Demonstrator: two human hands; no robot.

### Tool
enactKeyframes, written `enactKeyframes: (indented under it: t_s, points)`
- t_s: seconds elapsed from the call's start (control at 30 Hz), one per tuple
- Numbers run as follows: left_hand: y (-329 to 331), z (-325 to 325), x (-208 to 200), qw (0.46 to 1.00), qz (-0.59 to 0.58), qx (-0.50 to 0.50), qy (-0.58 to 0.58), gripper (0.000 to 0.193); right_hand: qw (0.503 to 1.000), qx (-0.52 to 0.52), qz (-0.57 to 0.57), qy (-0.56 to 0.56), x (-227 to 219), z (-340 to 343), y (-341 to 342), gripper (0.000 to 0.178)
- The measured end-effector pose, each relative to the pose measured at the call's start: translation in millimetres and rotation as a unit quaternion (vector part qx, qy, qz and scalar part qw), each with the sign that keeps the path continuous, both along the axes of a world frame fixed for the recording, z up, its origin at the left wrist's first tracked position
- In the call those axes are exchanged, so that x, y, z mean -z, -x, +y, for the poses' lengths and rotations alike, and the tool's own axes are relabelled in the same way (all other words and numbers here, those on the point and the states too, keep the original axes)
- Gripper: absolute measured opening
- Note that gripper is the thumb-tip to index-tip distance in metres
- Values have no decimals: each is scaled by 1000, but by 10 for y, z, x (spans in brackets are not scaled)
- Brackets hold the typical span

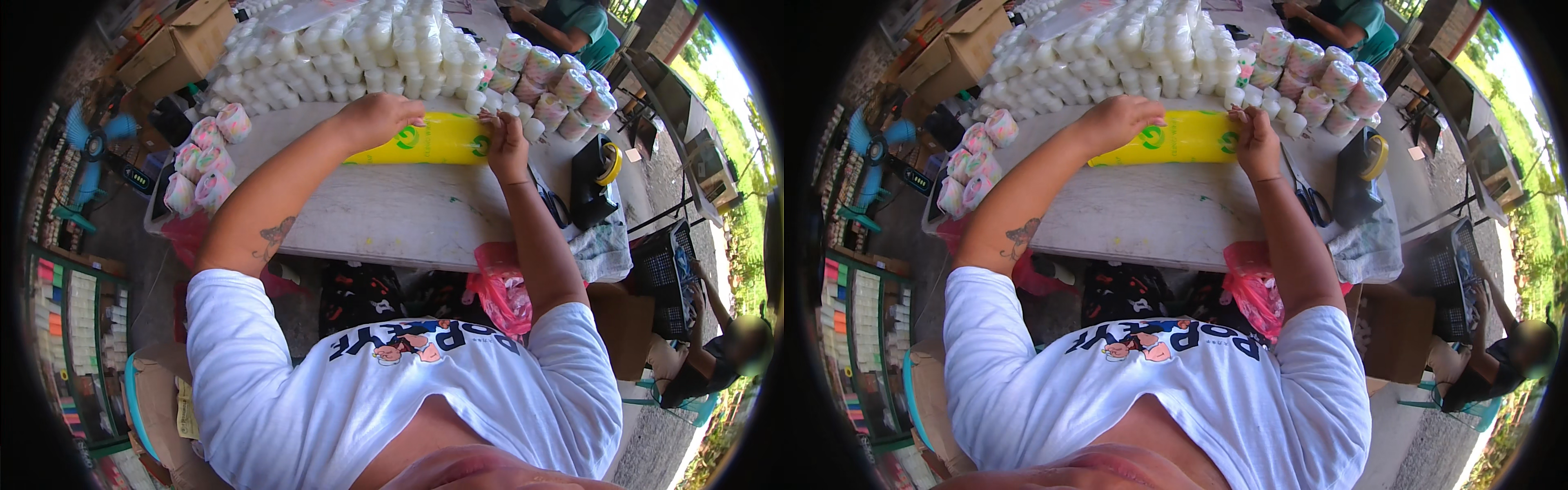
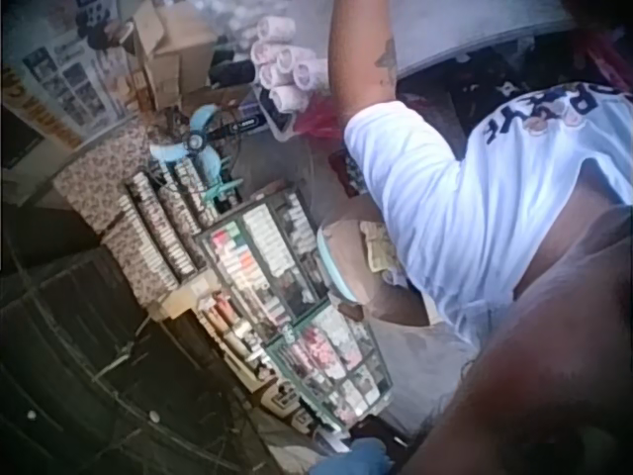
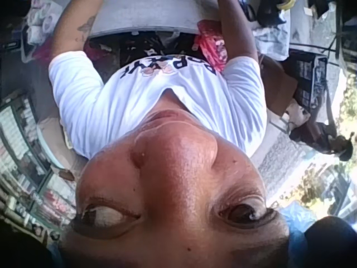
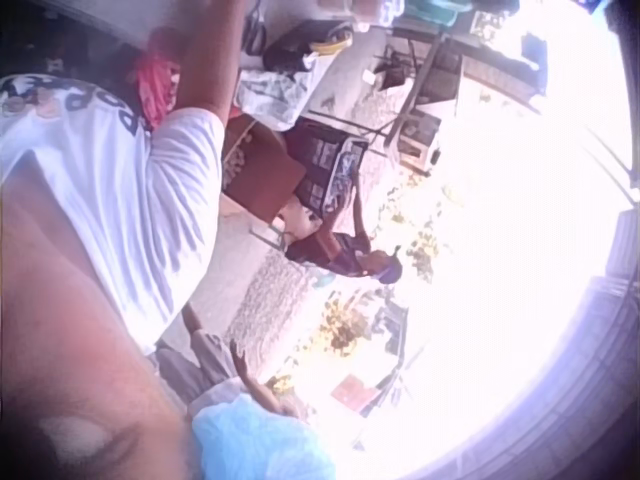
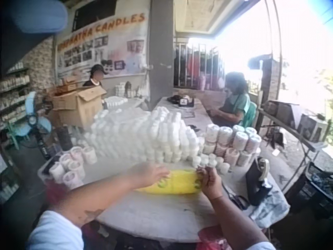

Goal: The person wraps individual cylindrical candles in clear plastic film, trims the film with scissors, and ties the film with a small rubber band. The wrapped candles are placed on the table in a growing stack.

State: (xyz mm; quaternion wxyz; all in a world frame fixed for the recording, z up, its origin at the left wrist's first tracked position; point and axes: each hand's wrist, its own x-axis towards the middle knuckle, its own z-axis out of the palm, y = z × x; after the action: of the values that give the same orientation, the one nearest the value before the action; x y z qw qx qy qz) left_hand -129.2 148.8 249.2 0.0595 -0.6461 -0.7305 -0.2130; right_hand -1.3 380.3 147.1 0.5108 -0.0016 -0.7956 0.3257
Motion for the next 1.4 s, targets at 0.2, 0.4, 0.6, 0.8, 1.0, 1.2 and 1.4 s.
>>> enactKeyframes:
  t_s: [0.2, 0.4, 0.6, 0.8, 1.0, 1.2, 1.4]
  points:
    - [191, -52, 65, 997, -31, -50, 57, 13, 1000, 27, -9, -6, -85, -95, -54, 8]
    - [77, -88, -225, 987, -79, -58, 128, 13, 999, 39, -11, -3, -64, -10, -60, 8]
    - [177, -197, -113, 995, -57, -36, 74, 13, 999, 37, -7, -1, -76, -24, -57, 8]
    - [336, -260, -38, 999, -23, -18, 42, 10, 1000, 27, -2, 5, -60, -3, -43, 8]
    - [213, -262, -247, 980, -128, -97, 120, 12, 999, 39, -13, 14, -121, -27, -80, 9]
    - [391, -304, -168, 991, -76, -74, 87, 17, 999, 28, -7, 23, -4, 67, 7, 11]
    - [624, -188, -439, 981, -44, -170, 77, 10, 987, 67, -145, 33, -505, 70, 190, 17]
